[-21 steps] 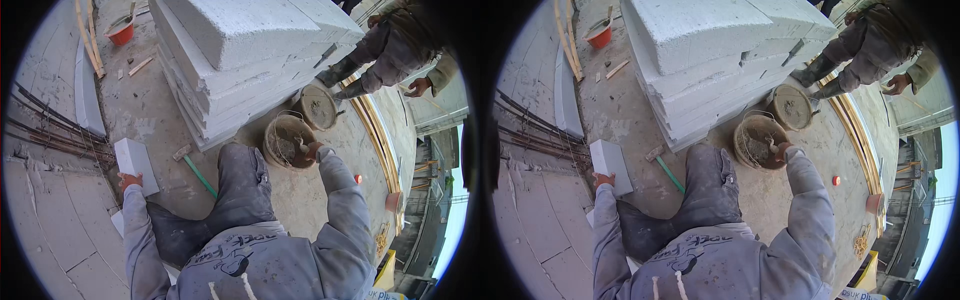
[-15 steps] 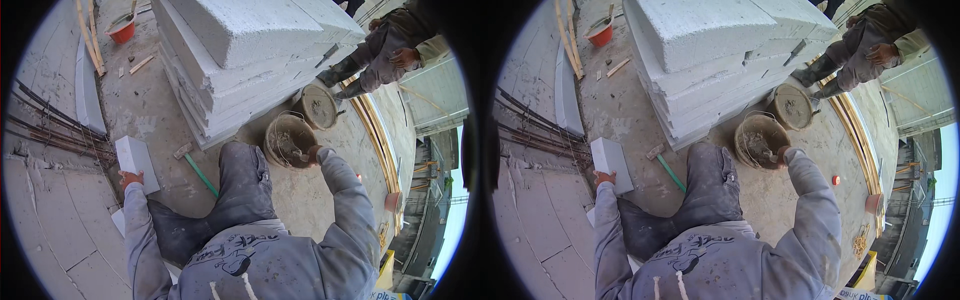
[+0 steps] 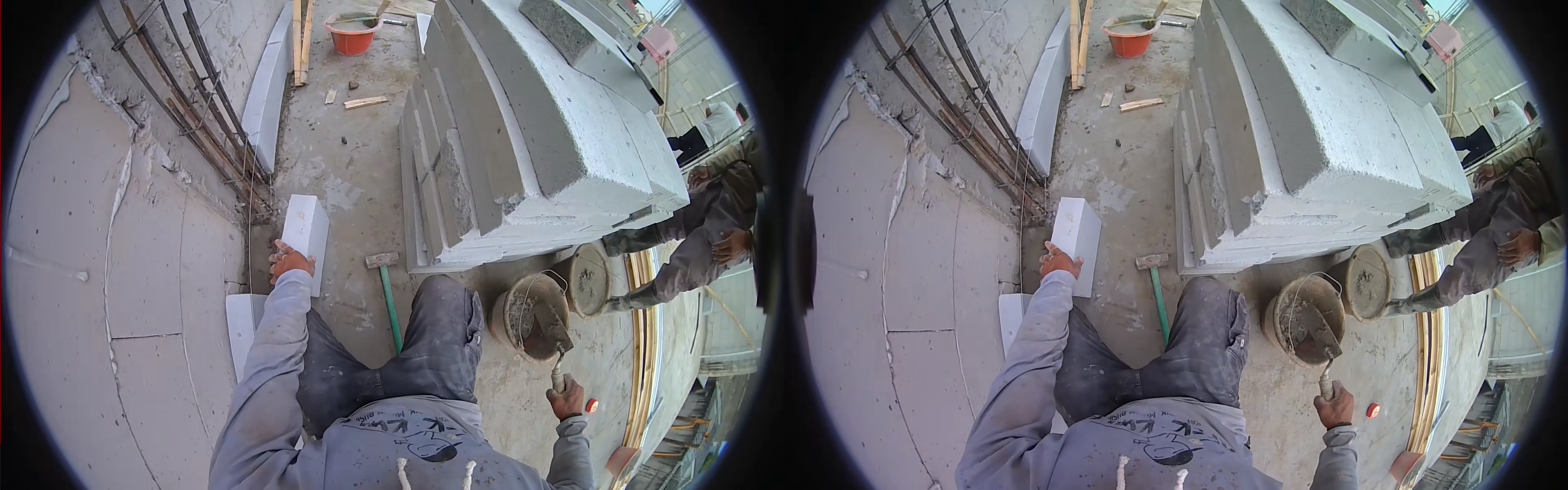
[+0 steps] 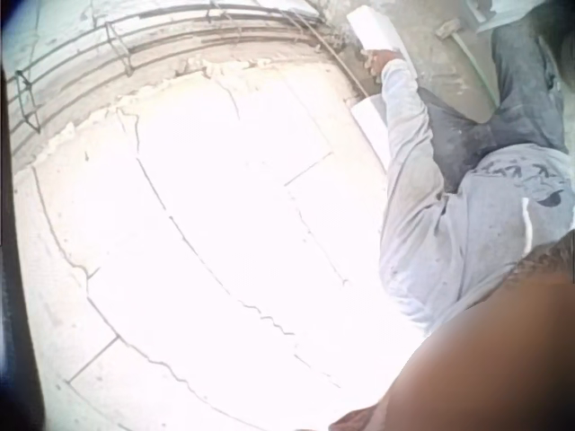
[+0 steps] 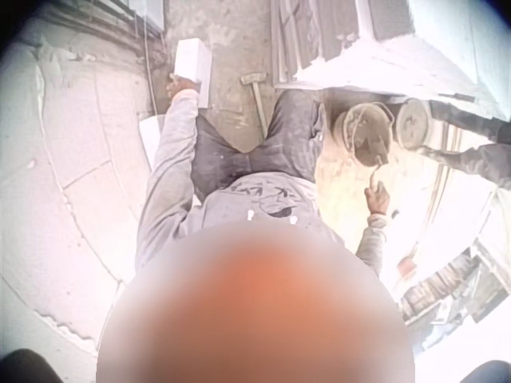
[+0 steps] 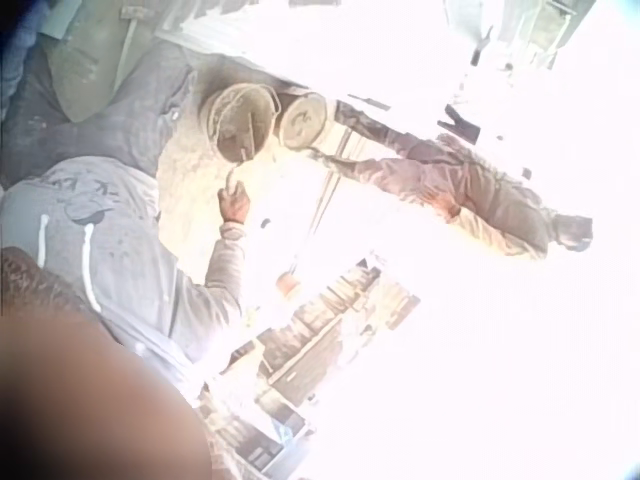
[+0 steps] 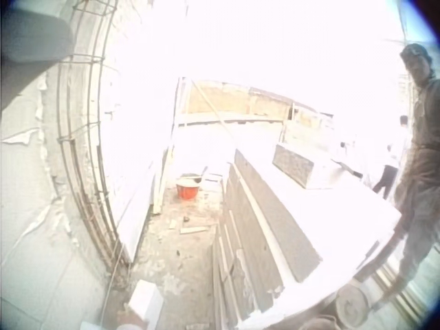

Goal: The person spreads mortar onto a surface using a trowel, positions a concrete block onto the mortar line, and taps it into place with a mallet.

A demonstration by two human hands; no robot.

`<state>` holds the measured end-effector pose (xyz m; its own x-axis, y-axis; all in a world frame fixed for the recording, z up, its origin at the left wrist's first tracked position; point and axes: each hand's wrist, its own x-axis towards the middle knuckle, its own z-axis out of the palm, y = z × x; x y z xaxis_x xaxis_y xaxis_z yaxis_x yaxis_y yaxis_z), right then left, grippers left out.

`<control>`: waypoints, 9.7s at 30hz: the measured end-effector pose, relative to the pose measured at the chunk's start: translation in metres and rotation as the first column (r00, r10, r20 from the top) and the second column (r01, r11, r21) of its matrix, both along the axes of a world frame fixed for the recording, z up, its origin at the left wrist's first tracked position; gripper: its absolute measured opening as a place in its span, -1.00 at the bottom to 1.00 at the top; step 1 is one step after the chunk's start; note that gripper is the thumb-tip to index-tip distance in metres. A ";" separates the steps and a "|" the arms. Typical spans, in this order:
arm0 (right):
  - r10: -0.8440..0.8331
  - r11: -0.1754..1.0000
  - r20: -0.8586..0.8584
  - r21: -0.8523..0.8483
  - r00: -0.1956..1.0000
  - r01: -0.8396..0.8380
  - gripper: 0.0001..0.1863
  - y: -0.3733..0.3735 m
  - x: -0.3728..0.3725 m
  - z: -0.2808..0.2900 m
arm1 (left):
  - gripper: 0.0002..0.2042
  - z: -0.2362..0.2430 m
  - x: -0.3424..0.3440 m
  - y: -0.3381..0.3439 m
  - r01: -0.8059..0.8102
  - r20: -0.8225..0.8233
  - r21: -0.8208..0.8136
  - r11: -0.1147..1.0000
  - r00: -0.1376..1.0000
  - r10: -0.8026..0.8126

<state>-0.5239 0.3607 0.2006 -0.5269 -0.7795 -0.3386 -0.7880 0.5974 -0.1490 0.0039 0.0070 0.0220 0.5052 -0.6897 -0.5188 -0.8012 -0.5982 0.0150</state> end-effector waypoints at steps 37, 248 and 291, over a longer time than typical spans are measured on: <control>0.720 -0.323 0.450 -0.456 -0.528 -0.830 -0.64 -0.226 0.440 -0.128 | -0.58 0.208 -0.212 0.699 -0.536 -0.288 -0.786 -0.309 -0.126 0.949; 0.904 0.349 0.348 -0.262 0.249 -0.900 -0.48 -0.298 0.456 -0.302 | -0.76 0.219 0.192 0.206 0.804 0.838 -0.454 0.385 0.238 0.491; 0.860 0.309 0.509 -0.481 0.026 -0.821 -0.44 -0.330 0.450 -0.321 | -0.90 0.208 0.198 0.206 0.825 0.832 -0.438 0.356 0.224 0.507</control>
